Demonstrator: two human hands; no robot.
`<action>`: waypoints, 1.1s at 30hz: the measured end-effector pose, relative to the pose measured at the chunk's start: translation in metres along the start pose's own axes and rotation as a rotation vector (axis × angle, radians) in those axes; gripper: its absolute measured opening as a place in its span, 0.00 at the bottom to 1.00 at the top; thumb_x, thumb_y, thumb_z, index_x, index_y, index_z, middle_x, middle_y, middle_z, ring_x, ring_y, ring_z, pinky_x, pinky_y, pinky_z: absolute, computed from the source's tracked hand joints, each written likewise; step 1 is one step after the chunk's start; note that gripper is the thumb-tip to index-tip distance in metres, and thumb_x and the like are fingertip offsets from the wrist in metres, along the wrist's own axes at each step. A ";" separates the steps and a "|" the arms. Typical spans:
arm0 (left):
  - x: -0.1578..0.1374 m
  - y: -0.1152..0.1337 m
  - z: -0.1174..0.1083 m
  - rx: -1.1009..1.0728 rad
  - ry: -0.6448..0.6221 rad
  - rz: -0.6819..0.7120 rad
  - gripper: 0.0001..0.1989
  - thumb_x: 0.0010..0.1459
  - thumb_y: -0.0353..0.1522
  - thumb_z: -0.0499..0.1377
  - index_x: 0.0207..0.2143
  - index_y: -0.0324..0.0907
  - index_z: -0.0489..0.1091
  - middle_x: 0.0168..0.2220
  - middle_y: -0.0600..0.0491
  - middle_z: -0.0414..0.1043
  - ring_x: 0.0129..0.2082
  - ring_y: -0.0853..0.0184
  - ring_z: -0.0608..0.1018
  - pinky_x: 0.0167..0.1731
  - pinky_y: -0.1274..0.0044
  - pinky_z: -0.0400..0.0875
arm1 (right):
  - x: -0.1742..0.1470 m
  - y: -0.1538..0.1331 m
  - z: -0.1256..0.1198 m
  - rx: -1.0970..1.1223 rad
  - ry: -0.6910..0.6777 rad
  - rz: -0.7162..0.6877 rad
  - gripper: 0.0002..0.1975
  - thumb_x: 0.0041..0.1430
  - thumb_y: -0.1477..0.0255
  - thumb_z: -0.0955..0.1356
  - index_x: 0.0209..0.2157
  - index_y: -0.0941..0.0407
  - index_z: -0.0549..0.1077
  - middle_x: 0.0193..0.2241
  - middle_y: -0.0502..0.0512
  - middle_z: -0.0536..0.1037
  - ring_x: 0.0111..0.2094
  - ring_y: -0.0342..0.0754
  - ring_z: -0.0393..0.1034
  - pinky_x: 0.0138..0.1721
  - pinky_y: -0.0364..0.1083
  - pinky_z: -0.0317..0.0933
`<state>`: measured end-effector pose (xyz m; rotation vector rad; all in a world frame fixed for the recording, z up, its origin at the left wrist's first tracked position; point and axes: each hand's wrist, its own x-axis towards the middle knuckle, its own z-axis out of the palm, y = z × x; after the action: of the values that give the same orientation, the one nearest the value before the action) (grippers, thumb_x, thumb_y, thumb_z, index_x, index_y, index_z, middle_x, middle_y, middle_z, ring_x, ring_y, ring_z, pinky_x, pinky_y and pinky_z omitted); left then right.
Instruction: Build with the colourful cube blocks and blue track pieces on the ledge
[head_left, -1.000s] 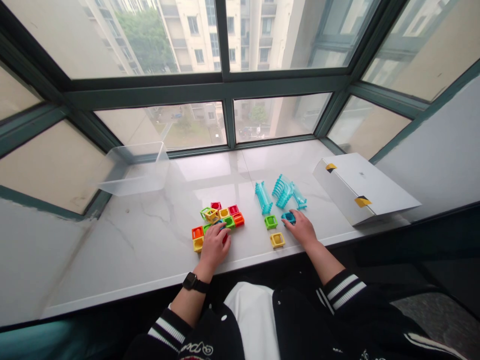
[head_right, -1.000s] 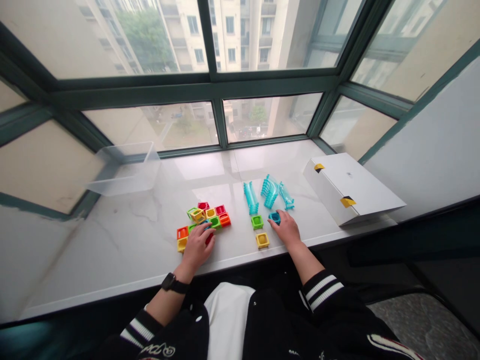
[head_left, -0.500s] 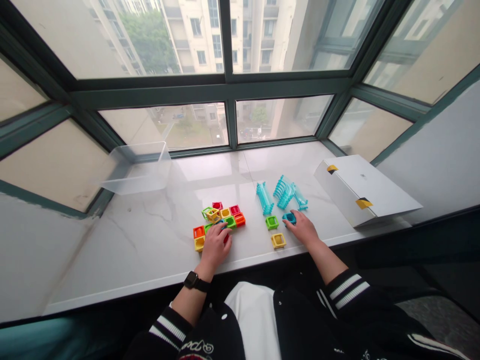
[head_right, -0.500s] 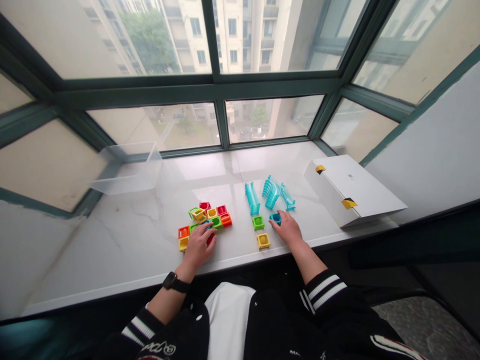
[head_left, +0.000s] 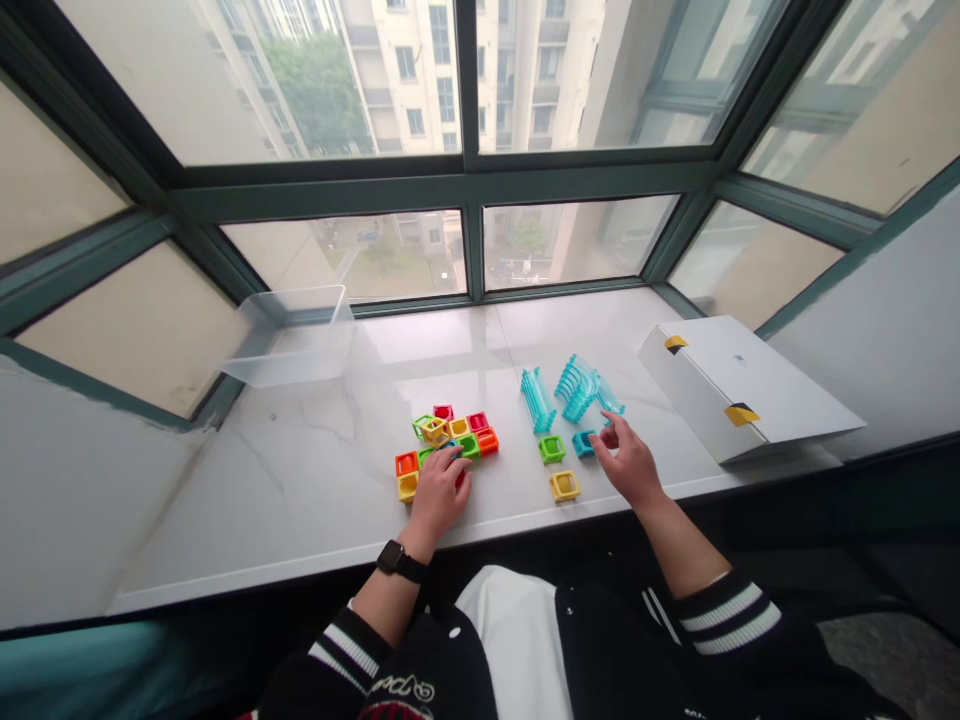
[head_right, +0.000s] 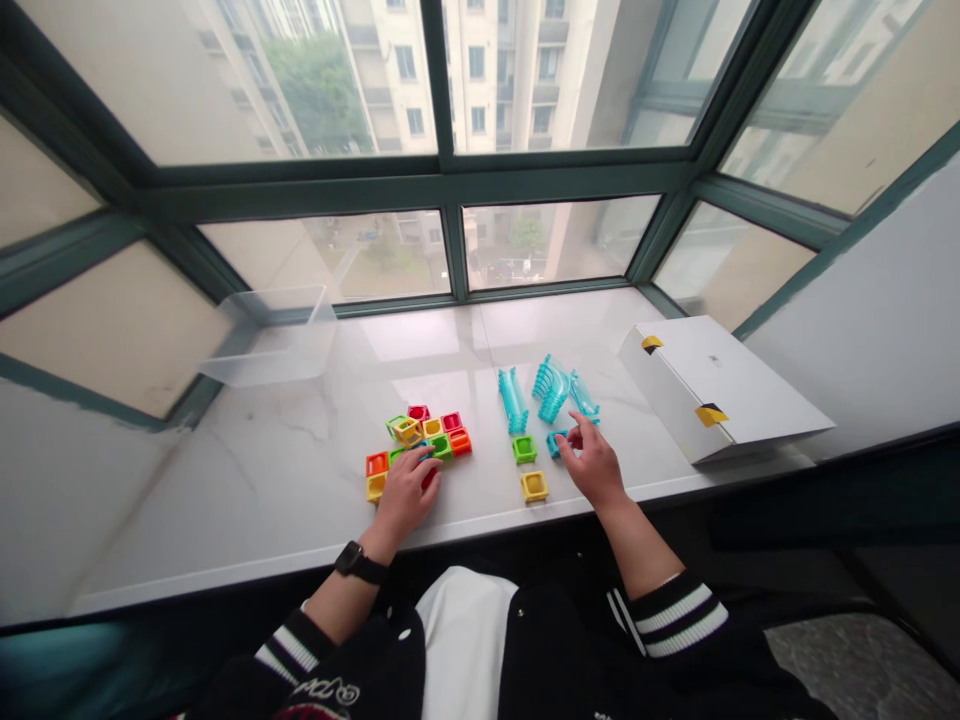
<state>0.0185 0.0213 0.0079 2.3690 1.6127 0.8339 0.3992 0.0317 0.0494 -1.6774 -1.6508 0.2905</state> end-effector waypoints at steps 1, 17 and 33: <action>0.000 0.000 0.000 0.000 -0.001 -0.001 0.12 0.67 0.30 0.58 0.49 0.46 0.77 0.59 0.45 0.75 0.60 0.51 0.74 0.62 0.54 0.68 | 0.000 -0.010 -0.001 0.033 0.018 -0.041 0.27 0.69 0.56 0.66 0.63 0.56 0.69 0.36 0.54 0.79 0.36 0.52 0.76 0.44 0.53 0.72; -0.009 -0.013 0.007 -0.308 0.143 -0.200 0.32 0.59 0.23 0.50 0.66 0.44 0.64 0.62 0.43 0.72 0.63 0.55 0.74 0.66 0.55 0.68 | -0.024 -0.134 0.116 0.026 -0.749 -0.400 0.23 0.67 0.74 0.71 0.62 0.51 0.74 0.52 0.60 0.78 0.51 0.54 0.76 0.54 0.52 0.70; -0.004 -0.010 0.007 -0.231 0.061 -0.182 0.25 0.59 0.23 0.50 0.57 0.42 0.74 0.55 0.44 0.78 0.58 0.54 0.78 0.62 0.56 0.73 | -0.032 -0.135 0.132 -0.098 -0.793 -0.298 0.07 0.65 0.77 0.66 0.43 0.54 0.74 0.42 0.56 0.82 0.41 0.52 0.76 0.41 0.46 0.64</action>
<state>0.0128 0.0234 -0.0031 2.0263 1.6260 1.0031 0.2082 0.0317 0.0333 -1.4293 -2.4899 0.8093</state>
